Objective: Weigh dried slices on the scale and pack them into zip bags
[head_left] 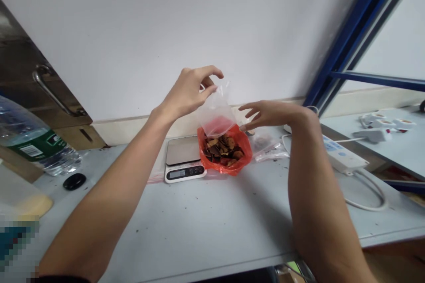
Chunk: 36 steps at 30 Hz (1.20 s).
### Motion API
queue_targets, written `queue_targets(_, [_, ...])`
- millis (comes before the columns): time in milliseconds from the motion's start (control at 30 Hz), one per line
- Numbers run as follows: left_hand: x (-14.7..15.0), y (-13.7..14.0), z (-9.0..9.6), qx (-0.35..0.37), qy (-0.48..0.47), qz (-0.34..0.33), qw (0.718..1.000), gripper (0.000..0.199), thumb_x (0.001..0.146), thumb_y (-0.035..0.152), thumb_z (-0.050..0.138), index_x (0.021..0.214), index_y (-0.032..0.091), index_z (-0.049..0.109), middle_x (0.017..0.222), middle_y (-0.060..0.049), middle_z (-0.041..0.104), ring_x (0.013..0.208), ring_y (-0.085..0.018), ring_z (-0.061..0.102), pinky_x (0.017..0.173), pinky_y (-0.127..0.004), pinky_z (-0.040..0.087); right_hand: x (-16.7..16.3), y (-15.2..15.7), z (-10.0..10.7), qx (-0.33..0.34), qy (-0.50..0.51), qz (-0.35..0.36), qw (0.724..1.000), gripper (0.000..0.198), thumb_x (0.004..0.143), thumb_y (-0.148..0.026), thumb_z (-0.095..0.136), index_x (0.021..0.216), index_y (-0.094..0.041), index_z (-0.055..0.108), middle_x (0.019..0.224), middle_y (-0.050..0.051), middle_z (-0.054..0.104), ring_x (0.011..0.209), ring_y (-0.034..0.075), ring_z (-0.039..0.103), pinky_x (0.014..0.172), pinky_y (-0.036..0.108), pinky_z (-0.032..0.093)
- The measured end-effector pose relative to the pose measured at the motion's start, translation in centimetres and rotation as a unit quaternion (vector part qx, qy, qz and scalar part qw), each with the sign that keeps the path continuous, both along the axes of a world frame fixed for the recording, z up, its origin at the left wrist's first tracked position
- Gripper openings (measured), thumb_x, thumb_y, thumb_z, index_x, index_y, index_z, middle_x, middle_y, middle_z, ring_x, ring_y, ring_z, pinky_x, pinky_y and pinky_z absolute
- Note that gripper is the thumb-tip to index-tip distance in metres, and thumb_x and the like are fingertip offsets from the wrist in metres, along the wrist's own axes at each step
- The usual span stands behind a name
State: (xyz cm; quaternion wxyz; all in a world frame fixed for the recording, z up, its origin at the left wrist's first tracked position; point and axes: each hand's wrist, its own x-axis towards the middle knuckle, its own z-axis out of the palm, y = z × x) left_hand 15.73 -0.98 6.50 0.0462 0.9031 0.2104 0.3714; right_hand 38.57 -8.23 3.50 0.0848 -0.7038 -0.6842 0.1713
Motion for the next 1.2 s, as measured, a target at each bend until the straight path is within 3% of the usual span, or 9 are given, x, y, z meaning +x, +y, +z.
queue_targets(100, [-0.3, -0.5, 0.3, -0.016, -0.061, -0.005, 0.998, 0.022, 0.085, 0.019, 0.066, 0.107, 0.019, 0.070, 0.086, -0.001, 0.075, 0.094, -0.021, 0.072, 0.095, -0.038, 0.053, -0.4, 0.7, -0.6, 0.035, 0.050, 0.060, 0.996, 0.079, 0.071, -0.048, 0.078, 0.143, -0.023, 0.059, 0.130, 0.012, 0.071, 0.111, 0.029, 0.070, 0.093, 0.039, 0.055])
queue_targets(233, [-1.8, -0.9, -0.2, -0.089, -0.204, 0.025, 0.975, 0.022, 0.082, 0.017, 0.070, 0.103, 0.018, 0.070, 0.082, -0.001, 0.074, 0.090, -0.019, 0.073, 0.087, -0.030, 0.055, -1.5, 1.8, -1.4, 0.078, 0.195, 0.123, 0.970, 0.046, 0.067, -0.050, 0.077, 0.100, -0.017, 0.080, 0.101, 0.009, 0.080, 0.096, 0.028, 0.071, 0.089, 0.038, 0.054])
queue_targets(367, [-5.3, -0.6, -2.5, -0.158, -0.346, 0.107, 0.919, 0.022, 0.079, 0.016, 0.073, 0.100, 0.019, 0.067, 0.078, -0.001, 0.074, 0.088, -0.018, 0.073, 0.085, -0.027, 0.055, -3.9, 2.1, -1.6, 0.119, 0.358, 0.139, 0.916, 0.034, 0.062, -0.047, 0.081, 0.074, -0.016, 0.074, 0.078, 0.006, 0.076, 0.080, 0.022, 0.068, 0.081, 0.036, 0.054])
queue_targets(467, [-8.7, -0.5, -5.2, -0.204, -0.401, 0.161, 0.878, 0.023, 0.077, 0.017, 0.073, 0.098, 0.019, 0.065, 0.073, -0.001, 0.074, 0.082, -0.019, 0.074, 0.078, -0.028, 0.055, -6.5, 1.9, -1.4, 0.107, 0.396, 0.147, 0.900, 0.030, 0.064, -0.041, 0.082, 0.067, -0.016, 0.067, 0.068, 0.004, 0.069, 0.069, 0.017, 0.064, 0.071, 0.032, 0.053])
queue_targets(700, [-15.3, -1.8, -9.9, -0.375, -0.417, 0.164, 0.811, 0.033, 0.066, 0.032, 0.082, 0.092, 0.019, 0.069, 0.068, 0.000, 0.069, 0.071, -0.018, 0.068, 0.072, -0.030, 0.052, -12.7, 2.5, -2.4, 0.082, 0.365, 0.146, 0.916, 0.010, 0.069, -0.018, 0.065, 0.061, -0.017, 0.060, 0.060, -0.001, 0.061, 0.059, 0.011, 0.059, 0.060, 0.024, 0.048])
queue_targets(867, [-17.4, -1.3, -11.5, -0.369, -0.430, 0.180, 0.804, 0.027, 0.063, 0.039, 0.084, 0.066, 0.018, 0.067, 0.065, -0.002, 0.066, 0.065, -0.015, 0.062, 0.067, -0.028, 0.050, -14.8, 3.8, -3.1, 0.044, 0.345, 0.162, 0.923, 0.010, 0.072, -0.016, 0.061, 0.061, -0.017, 0.060, 0.064, 0.002, 0.066, 0.063, 0.013, 0.063, 0.062, 0.025, 0.050])
queue_targets(967, [-18.5, -0.8, -12.3, -0.357, -0.446, 0.240, 0.785, 0.019, 0.069, 0.036, 0.079, 0.072, 0.019, 0.070, 0.074, -0.005, 0.072, 0.072, -0.017, 0.067, 0.065, -0.025, 0.050, -16.3, 4.5, -3.4, 0.130, 0.317, 0.138, 0.929, 0.009, 0.075, -0.015, 0.058, 0.066, -0.018, 0.058, 0.070, 0.003, 0.069, 0.066, 0.015, 0.067, 0.062, 0.025, 0.050])
queue_targets(1100, [-20.8, -0.3, -13.1, -0.332, -0.416, 0.306, 0.789, 0.009, 0.074, 0.029, 0.073, 0.077, 0.020, 0.070, 0.078, -0.006, 0.075, 0.074, -0.018, 0.069, 0.061, -0.023, 0.050, -20.0, 4.5, -4.2, 0.291, 0.105, 0.208, 0.928, 0.011, 0.086, -0.017, 0.054, 0.084, -0.017, 0.066, 0.088, 0.009, 0.075, 0.081, 0.021, 0.071, 0.069, 0.029, 0.048])
queue_targets(1200, [-22.2, -0.1, -13.7, -0.337, -0.370, 0.339, 0.796, 0.007, 0.075, 0.028, 0.070, 0.075, 0.021, 0.069, 0.077, -0.006, 0.074, 0.068, -0.018, 0.068, 0.057, -0.024, 0.049, -23.4, 3.5, -5.7, 0.260, -0.120, 0.292, 0.913, 0.026, 0.092, -0.011, 0.046, 0.100, -0.014, 0.071, 0.098, 0.016, 0.076, 0.084, 0.025, 0.072, 0.067, 0.031, 0.045])
